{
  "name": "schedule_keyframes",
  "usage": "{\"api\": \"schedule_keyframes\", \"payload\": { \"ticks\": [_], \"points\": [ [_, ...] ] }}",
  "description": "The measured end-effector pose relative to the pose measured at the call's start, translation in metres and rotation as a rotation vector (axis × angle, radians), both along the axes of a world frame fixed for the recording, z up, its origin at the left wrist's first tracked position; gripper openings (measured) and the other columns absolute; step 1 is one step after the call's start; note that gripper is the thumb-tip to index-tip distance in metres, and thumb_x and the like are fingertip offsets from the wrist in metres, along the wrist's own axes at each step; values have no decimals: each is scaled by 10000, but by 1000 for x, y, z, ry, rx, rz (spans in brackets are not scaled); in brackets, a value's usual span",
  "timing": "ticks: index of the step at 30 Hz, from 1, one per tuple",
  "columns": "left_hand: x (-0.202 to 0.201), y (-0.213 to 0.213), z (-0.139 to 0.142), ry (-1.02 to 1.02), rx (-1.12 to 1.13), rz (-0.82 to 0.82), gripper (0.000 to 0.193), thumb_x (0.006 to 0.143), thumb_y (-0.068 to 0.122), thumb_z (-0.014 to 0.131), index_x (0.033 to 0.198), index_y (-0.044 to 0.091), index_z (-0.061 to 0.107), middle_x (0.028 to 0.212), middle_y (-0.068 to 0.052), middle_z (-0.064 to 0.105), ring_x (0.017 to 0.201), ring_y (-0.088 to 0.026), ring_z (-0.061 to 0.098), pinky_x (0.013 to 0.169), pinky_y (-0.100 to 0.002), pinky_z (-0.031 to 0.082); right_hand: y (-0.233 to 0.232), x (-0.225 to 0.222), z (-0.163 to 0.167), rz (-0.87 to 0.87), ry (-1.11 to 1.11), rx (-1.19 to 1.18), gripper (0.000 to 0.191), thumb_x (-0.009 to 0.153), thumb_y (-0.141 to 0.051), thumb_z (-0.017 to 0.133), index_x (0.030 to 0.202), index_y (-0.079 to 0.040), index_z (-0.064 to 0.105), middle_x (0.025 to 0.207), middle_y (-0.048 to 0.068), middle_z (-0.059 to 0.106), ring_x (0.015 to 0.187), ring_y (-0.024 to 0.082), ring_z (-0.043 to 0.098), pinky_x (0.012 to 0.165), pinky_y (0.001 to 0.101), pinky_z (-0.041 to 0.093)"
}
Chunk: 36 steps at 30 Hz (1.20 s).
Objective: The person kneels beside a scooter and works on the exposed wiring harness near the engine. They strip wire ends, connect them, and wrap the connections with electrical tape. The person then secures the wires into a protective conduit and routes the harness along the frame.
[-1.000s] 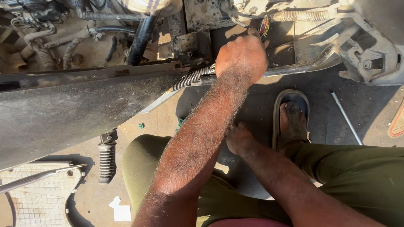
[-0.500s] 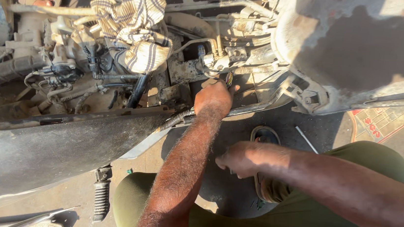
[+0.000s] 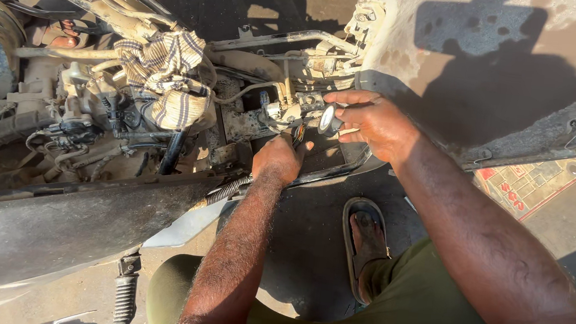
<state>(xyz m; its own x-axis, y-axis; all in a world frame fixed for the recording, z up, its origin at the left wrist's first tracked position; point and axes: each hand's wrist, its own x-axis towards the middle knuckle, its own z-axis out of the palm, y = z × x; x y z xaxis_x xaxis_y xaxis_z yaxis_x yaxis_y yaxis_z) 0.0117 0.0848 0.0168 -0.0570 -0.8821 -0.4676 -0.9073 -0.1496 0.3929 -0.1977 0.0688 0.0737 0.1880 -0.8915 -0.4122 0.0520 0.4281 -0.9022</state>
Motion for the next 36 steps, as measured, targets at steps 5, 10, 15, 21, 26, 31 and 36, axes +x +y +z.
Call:
{"api": "schedule_keyframes", "payload": {
  "ticks": [5,10,15,21,26,31,36],
  "points": [
    [1,6,11,0,-31,-12,696,968,666,519,1382,107,559,1274,-180,678,1217,-321,657,1013,-482,537,-13,2,-14,35,135,-93,657,783,58,717,1405,-108,583,1165,119,630,963,196,680,800,285,598],
    [4,9,20,33,12,-9,945,870,750,566,1535,111,358,1333,-190,626,1249,-321,630,1022,-471,531,-20,12,-36,-29,238,-134,427,851,9,758,1272,-43,700,1039,174,686,858,221,644,738,325,529],
    [8,10,14,97,-78,38,878,909,749,500,1519,128,392,1315,-210,632,1227,-349,636,998,-484,538,-24,31,-59,-41,371,-23,237,922,-70,722,1156,-36,730,1053,82,722,933,174,690,750,346,607],
    [11,6,4,92,-62,-4,818,957,732,390,1514,133,396,1186,-193,697,1151,-348,682,961,-495,558,-25,44,-66,52,321,103,243,1010,-107,564,1191,-35,709,1129,118,706,984,228,741,773,424,688],
    [13,3,0,80,-60,-8,637,1031,625,356,1532,235,394,1207,-172,710,1170,-335,676,989,-492,537,-25,41,-61,146,210,130,310,1020,-146,527,1281,-40,659,1135,207,738,962,279,756,790,444,659],
    [19,9,2,136,-106,-9,529,1055,512,431,1542,308,408,1263,-152,698,1187,-324,667,1003,-478,533,-18,46,-56,215,225,21,379,936,-56,634,1315,-47,615,1269,183,632,1046,266,722,846,440,669],
    [27,13,9,145,-116,-31,531,1030,375,536,1549,369,426,1282,-135,682,1182,-311,665,1021,-450,528,-5,63,-53,143,346,-32,363,887,-17,699,1248,-59,691,1288,143,616,1062,268,698,813,443,682]
  ]
}}
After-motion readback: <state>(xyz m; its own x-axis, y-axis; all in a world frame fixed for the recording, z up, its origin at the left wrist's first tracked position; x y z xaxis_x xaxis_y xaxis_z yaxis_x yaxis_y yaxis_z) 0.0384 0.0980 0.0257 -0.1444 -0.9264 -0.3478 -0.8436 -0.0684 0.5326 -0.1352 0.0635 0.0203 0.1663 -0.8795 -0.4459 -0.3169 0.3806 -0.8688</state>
